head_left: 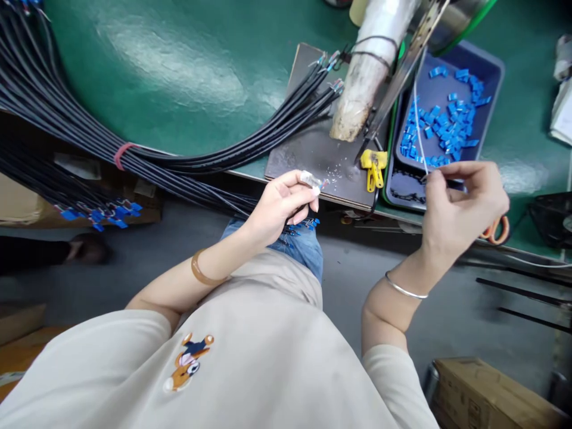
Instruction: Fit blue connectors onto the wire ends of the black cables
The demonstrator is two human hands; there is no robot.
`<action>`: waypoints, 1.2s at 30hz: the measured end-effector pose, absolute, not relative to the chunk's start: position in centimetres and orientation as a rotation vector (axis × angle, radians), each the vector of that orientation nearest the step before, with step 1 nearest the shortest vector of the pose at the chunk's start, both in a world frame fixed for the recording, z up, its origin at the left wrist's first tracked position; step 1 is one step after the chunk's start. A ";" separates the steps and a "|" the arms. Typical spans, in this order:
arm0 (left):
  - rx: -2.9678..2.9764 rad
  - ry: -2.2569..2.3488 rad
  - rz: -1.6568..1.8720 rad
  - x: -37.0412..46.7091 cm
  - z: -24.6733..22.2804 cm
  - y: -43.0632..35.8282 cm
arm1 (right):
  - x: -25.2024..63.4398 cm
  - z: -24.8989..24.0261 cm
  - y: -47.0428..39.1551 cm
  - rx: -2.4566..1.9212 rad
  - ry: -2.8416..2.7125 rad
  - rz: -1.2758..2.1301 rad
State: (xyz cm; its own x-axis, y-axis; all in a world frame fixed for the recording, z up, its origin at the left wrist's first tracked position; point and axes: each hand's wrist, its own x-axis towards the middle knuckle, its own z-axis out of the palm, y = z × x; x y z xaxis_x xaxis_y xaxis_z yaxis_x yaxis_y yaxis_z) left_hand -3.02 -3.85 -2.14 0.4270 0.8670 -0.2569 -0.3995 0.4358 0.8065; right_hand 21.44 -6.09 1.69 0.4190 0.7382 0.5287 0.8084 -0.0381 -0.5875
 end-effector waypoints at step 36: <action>0.874 0.644 0.717 -2.1 -1.1 -1.2 | 12.6 -0.1 -8.7 -1.648 -1.322 0.335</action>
State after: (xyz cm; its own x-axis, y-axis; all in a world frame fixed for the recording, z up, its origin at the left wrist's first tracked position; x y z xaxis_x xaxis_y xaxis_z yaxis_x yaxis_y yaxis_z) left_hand -2.15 -1.17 -1.07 0.5971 0.7753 -0.2059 -0.2873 0.4464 0.8475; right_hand 12.61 -8.69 -0.10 0.3745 0.8646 0.3351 0.6007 0.0491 -0.7980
